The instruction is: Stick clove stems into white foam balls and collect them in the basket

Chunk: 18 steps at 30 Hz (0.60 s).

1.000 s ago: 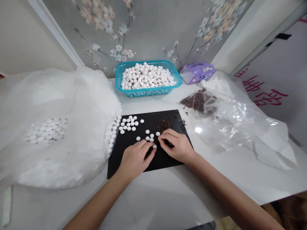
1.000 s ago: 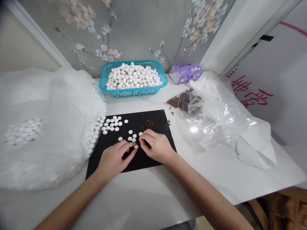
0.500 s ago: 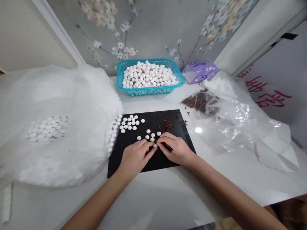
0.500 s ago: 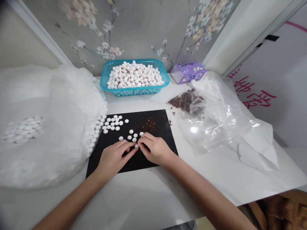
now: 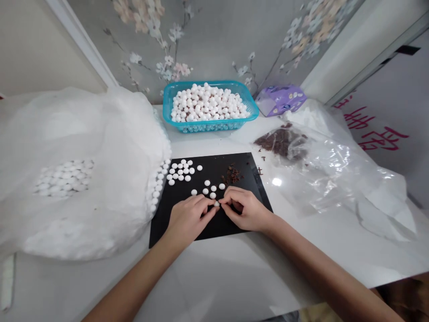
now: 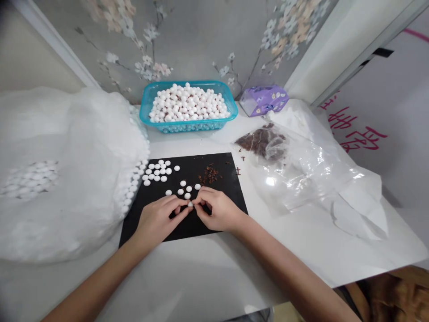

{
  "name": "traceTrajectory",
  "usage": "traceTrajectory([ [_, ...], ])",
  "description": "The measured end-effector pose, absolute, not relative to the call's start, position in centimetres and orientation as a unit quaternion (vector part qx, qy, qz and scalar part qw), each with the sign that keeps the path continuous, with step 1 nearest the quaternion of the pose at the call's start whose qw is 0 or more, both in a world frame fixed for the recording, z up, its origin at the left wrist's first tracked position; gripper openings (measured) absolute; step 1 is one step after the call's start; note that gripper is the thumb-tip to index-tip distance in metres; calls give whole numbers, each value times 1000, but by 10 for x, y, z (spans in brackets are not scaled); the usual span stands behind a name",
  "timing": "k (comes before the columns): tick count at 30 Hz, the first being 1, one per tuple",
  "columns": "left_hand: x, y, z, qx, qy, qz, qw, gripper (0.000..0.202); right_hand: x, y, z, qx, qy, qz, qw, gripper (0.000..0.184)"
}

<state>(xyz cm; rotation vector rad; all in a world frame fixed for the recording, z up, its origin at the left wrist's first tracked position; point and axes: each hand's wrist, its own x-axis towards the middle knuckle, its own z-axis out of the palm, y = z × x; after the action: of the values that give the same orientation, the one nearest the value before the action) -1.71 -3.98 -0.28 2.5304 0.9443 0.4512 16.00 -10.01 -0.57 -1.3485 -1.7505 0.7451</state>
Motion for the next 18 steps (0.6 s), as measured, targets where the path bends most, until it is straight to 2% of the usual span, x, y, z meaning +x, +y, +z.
traceTrajectory([
  [6, -17, -41, -2, 905, 343, 159, 195, 12, 160, -99, -6, -536, -681, 325, 379, 12],
  [13, -17, -41, -3, 908, 337, 153, 196, 16, 158, -100, -1, -544, -701, 306, 346, 19],
  [18, -16, -41, -1, 908, 338, 162, 189, 16, 159, -99, -1, -531, -702, 318, 352, 18],
])
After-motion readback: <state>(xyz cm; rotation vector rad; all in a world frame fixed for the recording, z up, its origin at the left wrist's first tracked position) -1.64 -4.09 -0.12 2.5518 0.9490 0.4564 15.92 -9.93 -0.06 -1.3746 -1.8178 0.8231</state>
